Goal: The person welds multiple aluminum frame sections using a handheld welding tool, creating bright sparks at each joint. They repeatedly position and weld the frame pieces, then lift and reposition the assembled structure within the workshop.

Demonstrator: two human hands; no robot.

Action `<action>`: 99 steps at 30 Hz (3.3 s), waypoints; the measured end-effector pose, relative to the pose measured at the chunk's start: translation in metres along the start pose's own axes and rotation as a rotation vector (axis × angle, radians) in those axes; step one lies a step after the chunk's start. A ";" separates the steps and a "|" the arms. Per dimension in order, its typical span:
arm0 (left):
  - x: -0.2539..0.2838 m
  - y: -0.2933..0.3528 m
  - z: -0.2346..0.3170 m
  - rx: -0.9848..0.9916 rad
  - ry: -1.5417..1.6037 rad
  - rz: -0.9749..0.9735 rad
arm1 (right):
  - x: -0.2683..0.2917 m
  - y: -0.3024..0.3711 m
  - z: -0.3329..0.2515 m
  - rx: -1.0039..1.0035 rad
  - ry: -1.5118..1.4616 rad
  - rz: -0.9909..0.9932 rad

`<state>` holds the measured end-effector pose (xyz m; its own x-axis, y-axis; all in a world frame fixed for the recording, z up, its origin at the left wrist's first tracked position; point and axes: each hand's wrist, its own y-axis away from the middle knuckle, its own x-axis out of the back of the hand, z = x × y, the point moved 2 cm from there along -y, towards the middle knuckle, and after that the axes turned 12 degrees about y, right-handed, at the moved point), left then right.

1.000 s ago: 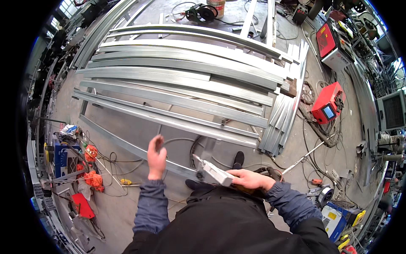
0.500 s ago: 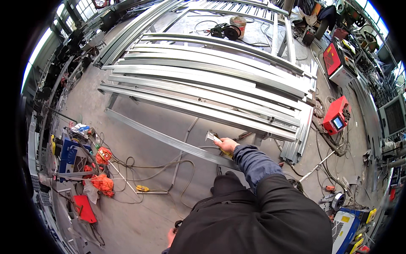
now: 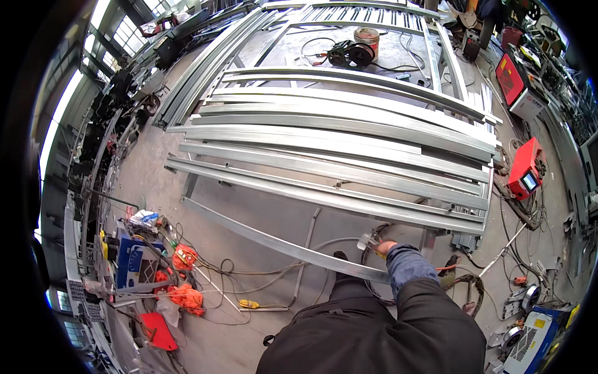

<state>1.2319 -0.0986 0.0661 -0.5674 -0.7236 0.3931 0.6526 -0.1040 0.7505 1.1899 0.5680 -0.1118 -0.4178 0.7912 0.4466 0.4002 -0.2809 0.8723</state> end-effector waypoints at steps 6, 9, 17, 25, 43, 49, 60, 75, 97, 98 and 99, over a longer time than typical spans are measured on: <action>0.079 -0.133 0.174 -0.291 -0.168 -0.043 | -0.024 -0.049 0.050 0.077 0.199 -0.170; 0.080 -0.236 0.262 -0.505 -0.193 -0.065 | -0.060 -0.081 0.100 -0.047 0.235 -0.205; -0.027 -0.255 0.544 -1.258 -0.683 -0.278 | -0.051 -0.019 0.062 -0.284 0.212 -0.035; -0.121 -0.338 0.635 -1.368 -1.133 -0.493 | -0.039 0.064 0.031 -0.411 0.413 0.192; -0.137 -0.349 0.619 -1.492 -1.274 -0.477 | 0.168 0.112 0.002 0.012 0.450 0.731; -0.152 -0.362 0.622 -1.425 -1.325 -0.568 | 0.169 0.096 0.018 0.101 0.500 0.822; -0.136 -0.347 0.639 -1.439 -1.227 -0.683 | 0.196 0.138 0.010 0.183 0.503 0.802; -0.165 -0.360 0.623 -1.702 -1.405 -0.654 | 0.155 0.108 0.028 0.039 0.443 0.933; -0.498 -0.155 0.593 -1.368 -1.413 -0.704 | 0.079 0.042 0.262 -0.087 -2.845 1.165; -0.537 -0.128 0.562 -1.480 -1.394 -0.835 | 0.014 0.033 0.332 -0.097 -2.930 1.269; -0.535 -0.139 0.567 -1.457 -1.364 -0.859 | 0.028 0.020 0.316 0.436 -2.910 1.238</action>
<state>1.1598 0.6898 0.0528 -0.3294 0.5019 0.7998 -0.4436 -0.8300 0.3381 1.4437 0.7563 -0.1452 0.3431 -0.6525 -0.6756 -0.2211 -0.7552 0.6171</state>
